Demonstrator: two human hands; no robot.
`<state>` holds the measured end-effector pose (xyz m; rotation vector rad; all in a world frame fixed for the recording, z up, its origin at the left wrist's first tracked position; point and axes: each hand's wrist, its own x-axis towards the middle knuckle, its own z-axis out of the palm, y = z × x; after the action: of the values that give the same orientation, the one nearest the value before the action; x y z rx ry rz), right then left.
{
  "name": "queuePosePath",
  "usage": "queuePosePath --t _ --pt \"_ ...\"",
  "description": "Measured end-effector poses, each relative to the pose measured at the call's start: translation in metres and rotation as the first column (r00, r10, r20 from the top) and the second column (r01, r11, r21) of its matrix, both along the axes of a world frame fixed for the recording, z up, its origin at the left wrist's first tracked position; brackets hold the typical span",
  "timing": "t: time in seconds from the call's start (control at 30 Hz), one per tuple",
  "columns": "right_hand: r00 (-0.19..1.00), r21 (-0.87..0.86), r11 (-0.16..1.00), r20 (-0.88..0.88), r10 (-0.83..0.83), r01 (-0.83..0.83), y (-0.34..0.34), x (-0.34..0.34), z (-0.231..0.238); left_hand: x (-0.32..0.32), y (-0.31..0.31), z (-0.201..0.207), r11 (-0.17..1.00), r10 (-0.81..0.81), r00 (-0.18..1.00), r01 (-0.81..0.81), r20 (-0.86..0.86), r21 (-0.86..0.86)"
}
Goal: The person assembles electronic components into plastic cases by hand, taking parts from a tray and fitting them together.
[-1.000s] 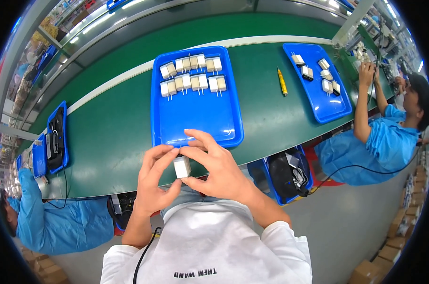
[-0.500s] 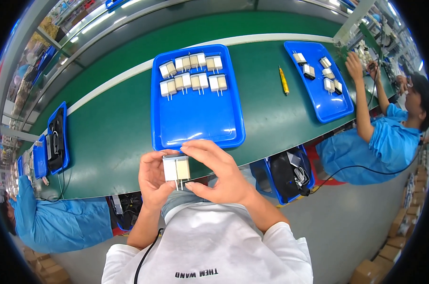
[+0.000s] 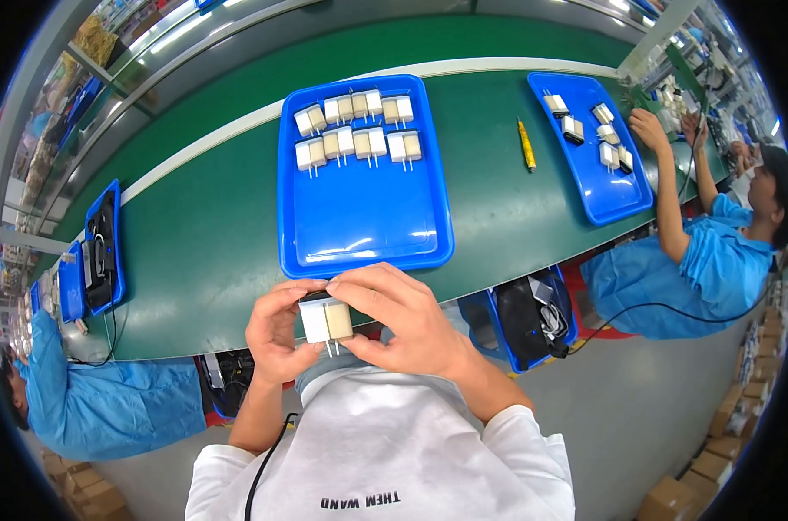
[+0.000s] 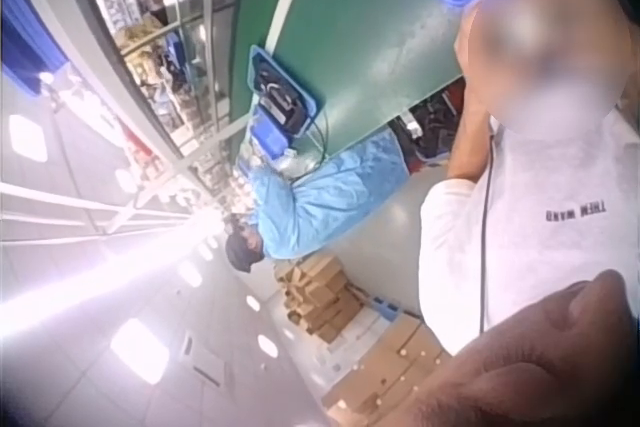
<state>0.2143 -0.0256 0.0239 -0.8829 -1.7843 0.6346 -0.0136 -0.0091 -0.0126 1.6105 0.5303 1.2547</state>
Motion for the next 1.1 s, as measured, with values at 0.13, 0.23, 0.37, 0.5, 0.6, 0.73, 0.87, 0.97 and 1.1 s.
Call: queuePosePath --t 0.13,0.23,0.37,0.5,0.6,0.73,0.87,0.97,1.1 --pt "1.000 0.035 0.999 0.012 -0.002 0.002 0.000 -0.001 0.001 -0.002 0.003 0.002 0.998 0.020 1.000 -0.019 -0.017 0.057" --pt "1.000 0.049 0.999 0.007 -0.015 0.014 0.001 -0.002 0.003 -0.001 0.003 0.002 0.995 0.050 0.998 -0.047 -0.034 0.087" --pt "0.999 0.077 0.997 0.021 -0.027 0.025 0.001 -0.003 0.001 0.001 0.000 -0.003 0.991 0.104 0.994 -0.100 -0.037 0.086" --pt "1.000 0.015 1.000 0.013 -0.021 0.020 0.002 -0.001 -0.001 0.005 0.001 -0.007 0.994 0.096 0.995 -0.094 -0.035 0.057" --pt "1.000 -0.068 0.998 -0.023 -0.015 0.013 0.004 0.003 0.002 0.013 0.002 -0.006 0.994 0.100 0.995 -0.099 0.024 -0.046" --pt "0.990 -0.257 0.966 -0.128 -0.065 0.030 0.002 0.003 -0.005 0.018 0.010 -0.010 0.983 0.185 0.981 -0.185 -0.062 0.010" --pt "0.976 -0.292 0.933 0.013 -0.216 0.211 0.005 -0.012 -0.011 0.030 0.024 -0.008 0.933 0.318 0.918 -0.260 -0.236 0.249" --pt "0.947 -0.206 0.925 0.069 -0.313 0.320 0.018 -0.020 -0.017 0.036 0.032 -0.010 0.886 0.395 0.885 -0.295 -0.248 0.358" --pt "0.923 -0.179 0.907 0.120 -0.365 0.382 0.033 -0.021 -0.020 0.037 0.042 -0.008 0.857 0.436 0.857 -0.303 -0.273 0.417"
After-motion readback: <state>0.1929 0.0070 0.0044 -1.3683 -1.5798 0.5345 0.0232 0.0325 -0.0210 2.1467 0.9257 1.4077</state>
